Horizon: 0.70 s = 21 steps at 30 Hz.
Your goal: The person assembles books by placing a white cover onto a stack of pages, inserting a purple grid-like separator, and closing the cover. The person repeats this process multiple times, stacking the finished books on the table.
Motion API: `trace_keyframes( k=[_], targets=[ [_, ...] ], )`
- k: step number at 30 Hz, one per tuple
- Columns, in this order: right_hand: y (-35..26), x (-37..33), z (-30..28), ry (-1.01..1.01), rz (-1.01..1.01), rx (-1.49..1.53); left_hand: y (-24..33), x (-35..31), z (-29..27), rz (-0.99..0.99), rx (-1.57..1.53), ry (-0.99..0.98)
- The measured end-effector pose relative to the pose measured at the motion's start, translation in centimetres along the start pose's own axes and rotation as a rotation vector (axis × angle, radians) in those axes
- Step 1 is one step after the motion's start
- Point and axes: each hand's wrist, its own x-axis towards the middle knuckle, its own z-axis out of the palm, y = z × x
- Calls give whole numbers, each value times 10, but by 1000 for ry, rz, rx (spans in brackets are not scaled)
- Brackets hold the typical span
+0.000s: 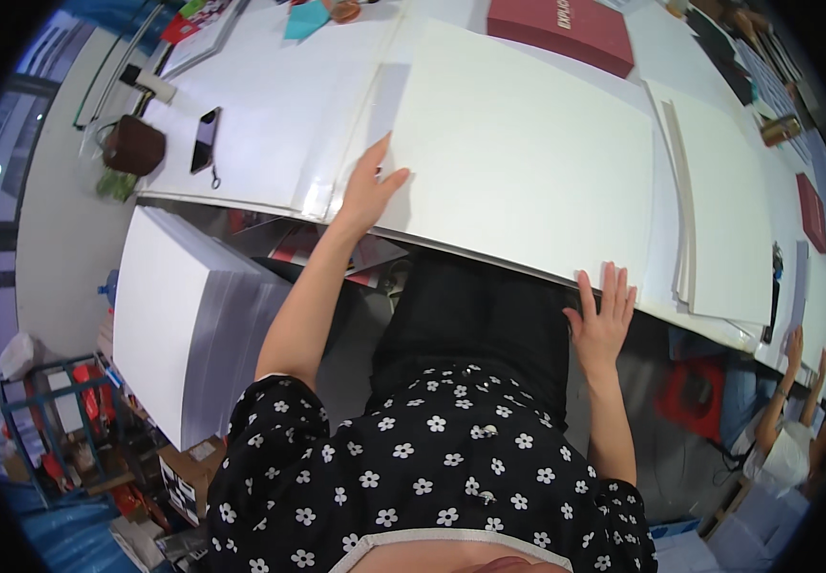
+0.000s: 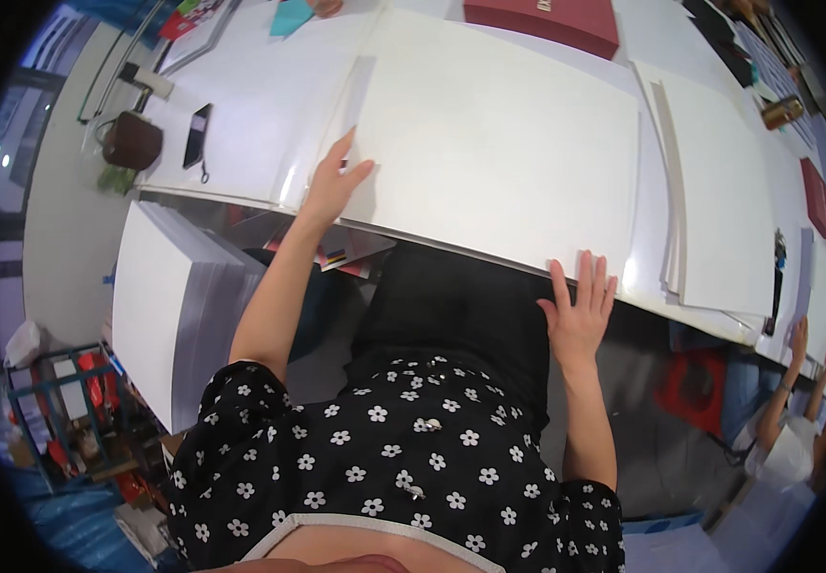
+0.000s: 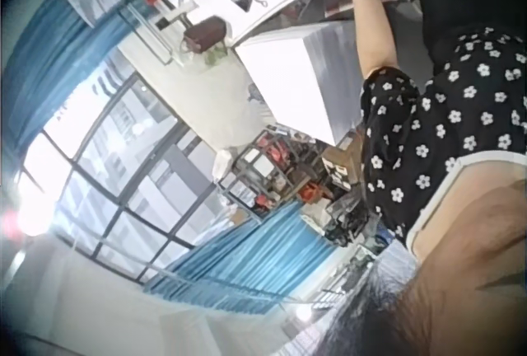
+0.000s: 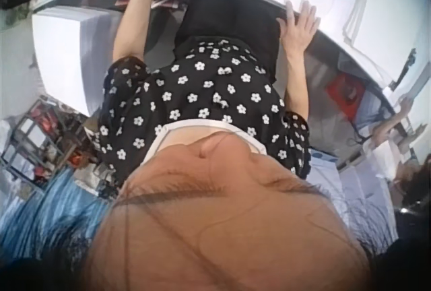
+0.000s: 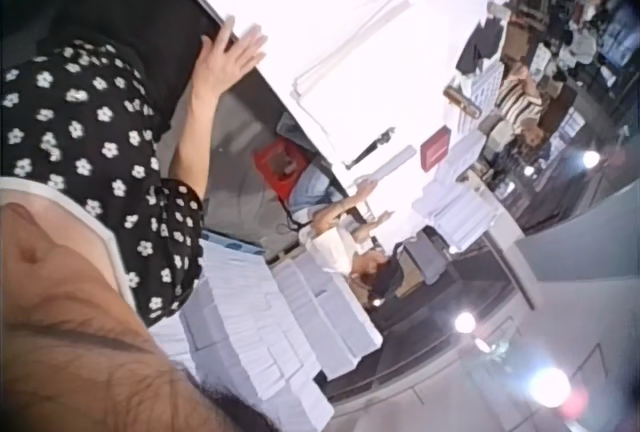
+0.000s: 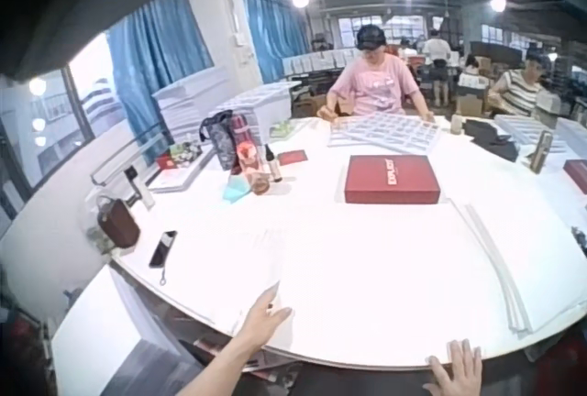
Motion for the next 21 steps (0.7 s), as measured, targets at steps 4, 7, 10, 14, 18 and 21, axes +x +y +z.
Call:
trace_keyframes(
  k=[4,7,10,14,18,21],
  targets=[
    [-2,0,-1,8,-8,-3,-7,3,-1,-28,-140,-79],
    [-2,1,-2,5,-11,-4,-19,8,-5,-29,-18,-110],
    [-3,1,-2,13,-9,-2,-25,11,-7,0,134,-117],
    [-2,1,0,20,-28,-9,-41,11,-4,107,268,-93],
    [-2,1,1,19,-34,-6,-50,10,-3,122,341,-92],
    [-3,1,1,24,-31,2,-48,8,-1,137,389,-66]
  ],
)
